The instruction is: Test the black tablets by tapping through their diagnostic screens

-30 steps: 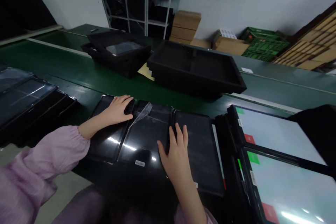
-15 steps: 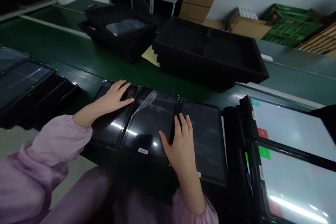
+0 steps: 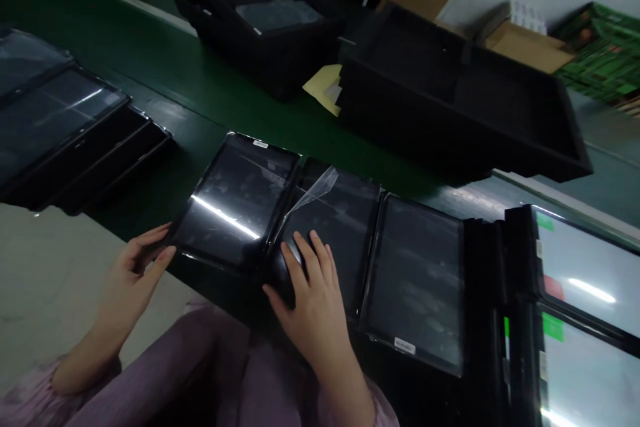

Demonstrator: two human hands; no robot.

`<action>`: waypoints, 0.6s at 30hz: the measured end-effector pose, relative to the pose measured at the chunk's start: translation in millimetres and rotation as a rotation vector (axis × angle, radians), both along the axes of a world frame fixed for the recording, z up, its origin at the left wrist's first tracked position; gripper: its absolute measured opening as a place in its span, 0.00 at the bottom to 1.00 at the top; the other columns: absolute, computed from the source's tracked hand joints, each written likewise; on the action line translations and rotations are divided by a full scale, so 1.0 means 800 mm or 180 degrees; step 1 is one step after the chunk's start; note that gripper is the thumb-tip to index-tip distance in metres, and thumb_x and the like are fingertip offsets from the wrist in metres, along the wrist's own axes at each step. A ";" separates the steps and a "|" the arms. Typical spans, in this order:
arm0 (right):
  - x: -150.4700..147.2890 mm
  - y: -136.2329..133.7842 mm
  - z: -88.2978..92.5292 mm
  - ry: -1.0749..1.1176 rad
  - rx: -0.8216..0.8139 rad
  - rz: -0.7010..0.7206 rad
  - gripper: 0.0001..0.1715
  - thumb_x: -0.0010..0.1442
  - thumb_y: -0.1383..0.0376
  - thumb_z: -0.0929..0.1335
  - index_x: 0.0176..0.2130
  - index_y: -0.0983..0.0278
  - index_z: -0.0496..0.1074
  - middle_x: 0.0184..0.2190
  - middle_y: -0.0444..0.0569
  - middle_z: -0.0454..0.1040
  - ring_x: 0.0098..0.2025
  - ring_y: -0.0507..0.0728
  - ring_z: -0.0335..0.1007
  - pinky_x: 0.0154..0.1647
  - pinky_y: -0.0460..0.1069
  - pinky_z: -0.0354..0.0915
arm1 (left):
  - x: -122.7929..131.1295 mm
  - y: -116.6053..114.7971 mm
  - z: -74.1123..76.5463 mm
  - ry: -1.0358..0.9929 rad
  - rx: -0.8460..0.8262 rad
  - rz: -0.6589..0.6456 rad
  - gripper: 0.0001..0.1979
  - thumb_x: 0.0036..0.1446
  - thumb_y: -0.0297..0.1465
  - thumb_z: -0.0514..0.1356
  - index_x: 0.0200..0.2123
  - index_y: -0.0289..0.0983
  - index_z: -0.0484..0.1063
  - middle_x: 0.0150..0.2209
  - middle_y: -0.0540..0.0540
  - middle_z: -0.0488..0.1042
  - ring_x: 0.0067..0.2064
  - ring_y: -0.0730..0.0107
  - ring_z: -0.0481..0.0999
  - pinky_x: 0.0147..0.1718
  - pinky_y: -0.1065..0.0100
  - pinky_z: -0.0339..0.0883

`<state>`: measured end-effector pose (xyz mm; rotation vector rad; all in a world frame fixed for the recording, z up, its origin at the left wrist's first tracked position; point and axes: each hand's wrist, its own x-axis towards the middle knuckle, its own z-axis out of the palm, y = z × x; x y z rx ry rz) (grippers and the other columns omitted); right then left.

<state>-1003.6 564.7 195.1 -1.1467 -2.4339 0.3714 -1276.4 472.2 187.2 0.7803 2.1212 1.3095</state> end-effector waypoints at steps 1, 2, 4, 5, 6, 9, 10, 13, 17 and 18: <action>-0.009 -0.003 0.000 -0.0066 0.0034 0.0016 0.31 0.71 0.54 0.68 0.66 0.64 0.65 0.67 0.60 0.67 0.74 0.72 0.53 0.70 0.74 0.59 | 0.000 0.000 -0.006 -0.0097 0.0128 0.0066 0.18 0.57 0.44 0.70 0.47 0.43 0.77 0.61 0.44 0.74 0.56 0.53 0.78 0.62 0.56 0.69; -0.017 -0.004 0.000 -0.0116 0.0065 0.0008 0.30 0.71 0.54 0.68 0.66 0.64 0.65 0.67 0.60 0.67 0.74 0.73 0.53 0.70 0.74 0.59 | 0.000 0.000 -0.011 -0.0142 0.0257 0.0109 0.16 0.57 0.43 0.71 0.45 0.42 0.77 0.60 0.44 0.75 0.56 0.54 0.78 0.61 0.56 0.70; -0.025 -0.005 0.000 -0.0158 0.0122 -0.0009 0.28 0.70 0.55 0.68 0.65 0.63 0.66 0.67 0.59 0.67 0.74 0.73 0.53 0.70 0.75 0.58 | -0.002 0.002 -0.020 -0.0053 0.0465 0.0093 0.15 0.58 0.42 0.70 0.45 0.42 0.77 0.59 0.44 0.75 0.55 0.56 0.79 0.59 0.56 0.72; -0.027 -0.005 0.000 -0.0150 0.0153 0.0004 0.26 0.70 0.56 0.68 0.64 0.62 0.67 0.67 0.58 0.67 0.74 0.73 0.53 0.69 0.76 0.58 | -0.003 0.002 -0.023 0.0062 0.0492 0.0032 0.16 0.59 0.42 0.69 0.47 0.42 0.77 0.59 0.44 0.75 0.55 0.56 0.79 0.58 0.54 0.74; -0.028 -0.005 0.000 -0.0131 0.0179 0.0029 0.24 0.70 0.57 0.68 0.62 0.61 0.68 0.67 0.57 0.68 0.74 0.73 0.53 0.69 0.76 0.59 | -0.004 0.002 -0.025 0.0199 0.0474 -0.0052 0.17 0.60 0.42 0.68 0.49 0.43 0.77 0.59 0.44 0.75 0.54 0.56 0.80 0.57 0.53 0.75; -0.027 -0.005 -0.001 -0.0057 0.0243 0.0118 0.16 0.70 0.60 0.68 0.55 0.60 0.71 0.65 0.56 0.70 0.73 0.72 0.55 0.68 0.77 0.59 | -0.009 0.000 -0.028 0.0514 0.0351 -0.0300 0.19 0.63 0.43 0.66 0.55 0.45 0.77 0.60 0.43 0.75 0.53 0.55 0.80 0.51 0.52 0.79; -0.027 -0.006 -0.001 -0.0048 0.0252 0.0144 0.13 0.70 0.61 0.68 0.53 0.60 0.72 0.64 0.56 0.70 0.72 0.72 0.55 0.67 0.78 0.59 | -0.011 -0.001 -0.029 0.0536 0.0347 -0.0338 0.19 0.63 0.43 0.66 0.55 0.45 0.78 0.59 0.44 0.75 0.53 0.55 0.80 0.51 0.53 0.80; -0.029 -0.007 -0.001 -0.0047 0.0266 0.0222 0.08 0.69 0.64 0.68 0.49 0.60 0.72 0.63 0.56 0.71 0.72 0.73 0.56 0.66 0.79 0.59 | -0.016 -0.003 -0.034 0.0476 0.0514 -0.0326 0.14 0.62 0.41 0.67 0.50 0.44 0.80 0.57 0.45 0.76 0.53 0.57 0.80 0.53 0.53 0.79; -0.032 -0.007 0.000 -0.0037 0.0250 0.0286 0.06 0.69 0.66 0.67 0.47 0.60 0.72 0.61 0.55 0.73 0.71 0.73 0.58 0.66 0.79 0.59 | -0.017 -0.002 -0.037 0.0461 0.0606 -0.0350 0.14 0.62 0.40 0.67 0.50 0.44 0.80 0.56 0.44 0.76 0.57 0.55 0.78 0.56 0.51 0.77; -0.033 -0.007 0.000 -0.0044 0.0255 0.0286 0.07 0.68 0.66 0.67 0.47 0.60 0.72 0.61 0.56 0.73 0.71 0.73 0.58 0.66 0.79 0.59 | -0.017 -0.002 -0.036 0.0441 0.0556 -0.0390 0.15 0.63 0.40 0.67 0.52 0.45 0.79 0.57 0.44 0.75 0.58 0.54 0.77 0.57 0.50 0.76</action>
